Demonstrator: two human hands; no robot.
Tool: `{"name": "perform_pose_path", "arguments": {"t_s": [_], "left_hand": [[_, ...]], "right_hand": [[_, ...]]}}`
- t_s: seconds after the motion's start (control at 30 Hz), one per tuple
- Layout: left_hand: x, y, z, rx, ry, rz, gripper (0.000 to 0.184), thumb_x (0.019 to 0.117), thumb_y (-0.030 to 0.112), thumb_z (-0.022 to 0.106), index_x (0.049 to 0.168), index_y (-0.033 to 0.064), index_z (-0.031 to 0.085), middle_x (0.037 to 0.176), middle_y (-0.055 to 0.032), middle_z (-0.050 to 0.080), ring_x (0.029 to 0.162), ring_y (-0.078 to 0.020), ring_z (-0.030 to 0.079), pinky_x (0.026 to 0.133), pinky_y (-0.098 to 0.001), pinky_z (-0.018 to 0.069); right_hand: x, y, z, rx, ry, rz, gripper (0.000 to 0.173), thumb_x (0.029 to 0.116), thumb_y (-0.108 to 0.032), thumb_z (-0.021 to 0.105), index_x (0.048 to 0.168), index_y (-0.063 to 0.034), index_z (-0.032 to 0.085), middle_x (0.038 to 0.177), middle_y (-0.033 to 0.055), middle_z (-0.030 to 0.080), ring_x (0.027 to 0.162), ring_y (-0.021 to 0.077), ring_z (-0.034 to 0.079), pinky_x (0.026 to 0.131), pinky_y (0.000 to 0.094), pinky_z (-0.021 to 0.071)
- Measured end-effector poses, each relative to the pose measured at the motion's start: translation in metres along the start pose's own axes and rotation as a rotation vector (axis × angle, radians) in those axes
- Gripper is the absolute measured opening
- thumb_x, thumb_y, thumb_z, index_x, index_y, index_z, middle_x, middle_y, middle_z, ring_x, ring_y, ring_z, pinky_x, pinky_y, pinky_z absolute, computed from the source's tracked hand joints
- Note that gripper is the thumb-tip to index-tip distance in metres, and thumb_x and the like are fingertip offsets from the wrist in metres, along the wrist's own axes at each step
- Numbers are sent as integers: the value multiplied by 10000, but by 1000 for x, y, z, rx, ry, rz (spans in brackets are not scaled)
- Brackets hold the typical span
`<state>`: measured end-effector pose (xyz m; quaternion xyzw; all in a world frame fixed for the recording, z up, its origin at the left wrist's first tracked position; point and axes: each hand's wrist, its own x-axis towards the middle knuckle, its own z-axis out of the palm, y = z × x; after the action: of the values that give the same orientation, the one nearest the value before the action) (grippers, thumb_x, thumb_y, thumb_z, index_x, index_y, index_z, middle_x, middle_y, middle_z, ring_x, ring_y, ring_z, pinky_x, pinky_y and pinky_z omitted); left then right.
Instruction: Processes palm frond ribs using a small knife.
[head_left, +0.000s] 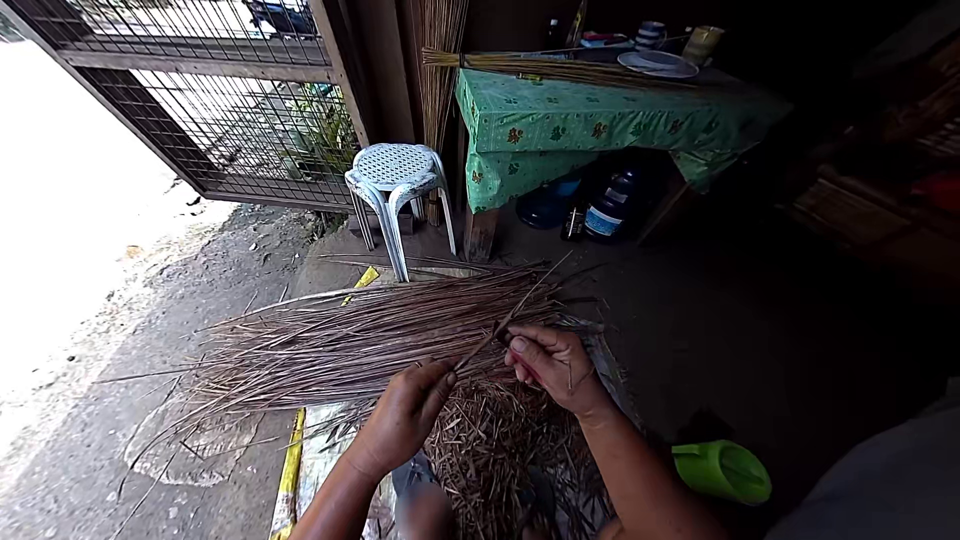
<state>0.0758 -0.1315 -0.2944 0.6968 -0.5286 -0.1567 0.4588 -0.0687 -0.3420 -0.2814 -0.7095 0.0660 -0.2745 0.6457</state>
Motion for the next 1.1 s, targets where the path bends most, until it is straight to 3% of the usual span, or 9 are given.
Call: {"name": "perform_pose_path", "arguments": {"t_s": [0.17,0.27,0.4,0.53,1.1], "left_hand": [[-1,-1,1,-3,5,-19,354,1077,257,452,1201,58,718,813,10,646,677,-10,545,658,-186,471],[-2,-4,0,18,26,-34,340,1064,261,478,1196,79,733,825,16,645,708,-12,554,674,-187,471],[0,-4,1,11,40,-34,331,1061,267,496,1193,84,738,800,24,620,699,-10,541,662,-182,459],[-1,-3,2,4,37,-18,327,1060,268,514,1204,79,738,838,13,652,712,2,557,679,-164,472],[-1,-2,2,28,13,-25,312,1053,251,516,1176,76,743,820,7,642,708,-17,552,673,-180,464]], "right_hand": [[4,-1,-8,1,114,-13,226,1020,-28,536,1114,107,691,815,35,732,584,56,634,526,215,550],[7,-2,-17,28,176,9,258,1033,-31,514,1198,117,647,830,61,737,575,94,636,514,245,547],[0,-7,-7,56,-54,132,290,1042,-76,514,1227,107,641,870,21,732,592,56,624,523,211,532],[-4,-2,9,79,-179,187,243,1037,-96,549,1147,78,679,842,-11,730,583,27,622,507,187,521],[5,-3,-12,-50,59,67,248,1029,-51,532,1144,105,687,851,31,738,597,51,638,529,204,544]]}}
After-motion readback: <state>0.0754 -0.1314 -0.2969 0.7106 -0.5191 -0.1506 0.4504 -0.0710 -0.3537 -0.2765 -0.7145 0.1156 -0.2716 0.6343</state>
